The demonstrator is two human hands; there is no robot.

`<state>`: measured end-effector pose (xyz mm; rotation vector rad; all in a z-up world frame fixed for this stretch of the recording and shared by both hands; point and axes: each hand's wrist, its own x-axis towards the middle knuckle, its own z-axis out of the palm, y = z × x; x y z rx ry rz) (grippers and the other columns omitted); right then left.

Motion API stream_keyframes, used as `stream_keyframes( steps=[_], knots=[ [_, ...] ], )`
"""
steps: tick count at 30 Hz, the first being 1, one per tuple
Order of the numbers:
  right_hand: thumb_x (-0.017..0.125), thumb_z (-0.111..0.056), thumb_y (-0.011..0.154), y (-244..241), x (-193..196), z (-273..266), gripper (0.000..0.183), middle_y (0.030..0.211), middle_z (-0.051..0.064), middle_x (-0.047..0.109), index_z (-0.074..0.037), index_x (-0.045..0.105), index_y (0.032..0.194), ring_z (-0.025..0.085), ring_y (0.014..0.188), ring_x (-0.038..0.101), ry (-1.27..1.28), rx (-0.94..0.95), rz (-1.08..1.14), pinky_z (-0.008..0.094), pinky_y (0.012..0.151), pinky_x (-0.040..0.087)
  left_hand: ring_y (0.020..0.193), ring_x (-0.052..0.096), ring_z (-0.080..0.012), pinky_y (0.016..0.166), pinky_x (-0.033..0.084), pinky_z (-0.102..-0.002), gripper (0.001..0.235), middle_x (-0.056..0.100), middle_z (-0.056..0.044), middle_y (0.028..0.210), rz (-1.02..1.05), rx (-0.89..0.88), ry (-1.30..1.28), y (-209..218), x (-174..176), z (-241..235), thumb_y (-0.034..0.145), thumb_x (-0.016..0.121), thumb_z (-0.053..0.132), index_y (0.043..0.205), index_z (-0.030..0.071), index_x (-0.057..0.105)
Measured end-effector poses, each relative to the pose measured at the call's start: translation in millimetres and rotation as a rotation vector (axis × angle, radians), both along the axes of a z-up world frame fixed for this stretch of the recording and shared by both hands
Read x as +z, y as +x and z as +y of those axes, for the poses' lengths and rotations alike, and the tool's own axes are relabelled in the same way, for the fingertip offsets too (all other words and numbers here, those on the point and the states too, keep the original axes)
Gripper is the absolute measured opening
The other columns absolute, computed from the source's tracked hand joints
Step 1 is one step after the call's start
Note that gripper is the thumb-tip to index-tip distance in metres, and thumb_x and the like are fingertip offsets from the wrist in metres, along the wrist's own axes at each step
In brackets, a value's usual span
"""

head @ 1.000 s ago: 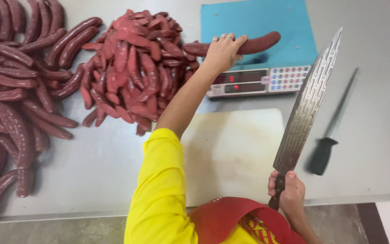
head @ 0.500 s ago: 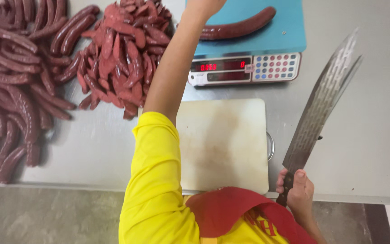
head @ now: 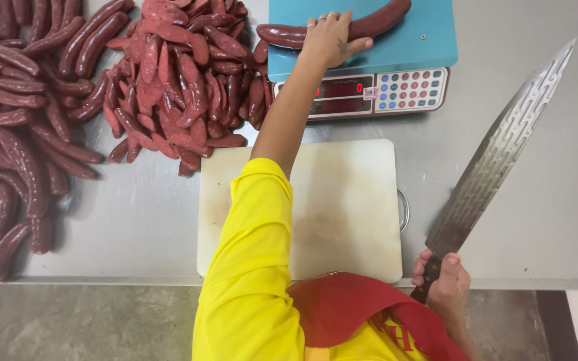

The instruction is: The person slices sausages on a cutting board using a large knife and places a sliced sausage on a digital scale to weigh it.

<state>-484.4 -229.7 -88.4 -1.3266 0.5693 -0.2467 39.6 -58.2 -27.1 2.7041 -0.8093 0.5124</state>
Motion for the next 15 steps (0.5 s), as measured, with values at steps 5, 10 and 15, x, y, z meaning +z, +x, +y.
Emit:
stream_keyframes(
  steps=[5, 10, 15],
  knots=[
    [0.041, -0.057, 0.108, -8, -2, 26, 0.063, 0.077, 0.012, 0.059, 0.004, 0.056, 0.104, 0.018, 0.062, 0.053, 0.011, -0.051, -0.027, 0.032, 0.058, 0.045, 0.108, 0.062, -0.0363, 0.092, 0.044, -0.052, 0.062, 0.065, -0.016, 0.109, -0.155, -0.036, -0.006, 7, -19, -2, 0.082, 0.076, 0.060, 0.110, 0.006, 0.060],
    [0.039, -0.057, 0.108, -16, -11, 38, 0.063, 0.076, 0.012, 0.059, 0.004, 0.056, 0.105, 0.018, 0.062, 0.054, 0.001, -0.065, -0.055, 0.032, 0.056, 0.044, 0.115, 0.060, -0.0339, 0.095, 0.043, -0.051, 0.055, 0.064, -0.014, 0.116, -0.129, -0.133, -0.025, -13, -6, 14, 0.084, 0.077, 0.053, 0.117, 0.011, 0.061],
    [0.039, -0.055, 0.108, -14, -8, 40, 0.064, 0.077, 0.012, 0.059, 0.006, 0.057, 0.105, 0.019, 0.061, 0.054, 0.023, -0.103, 0.028, 0.033, 0.057, 0.044, 0.118, 0.061, -0.0450, 0.096, 0.038, -0.063, 0.077, 0.063, -0.025, 0.118, -0.513, -0.204, -0.298, 3, 54, 37, 0.082, 0.082, 0.060, 0.126, 0.002, 0.059]
  ],
)
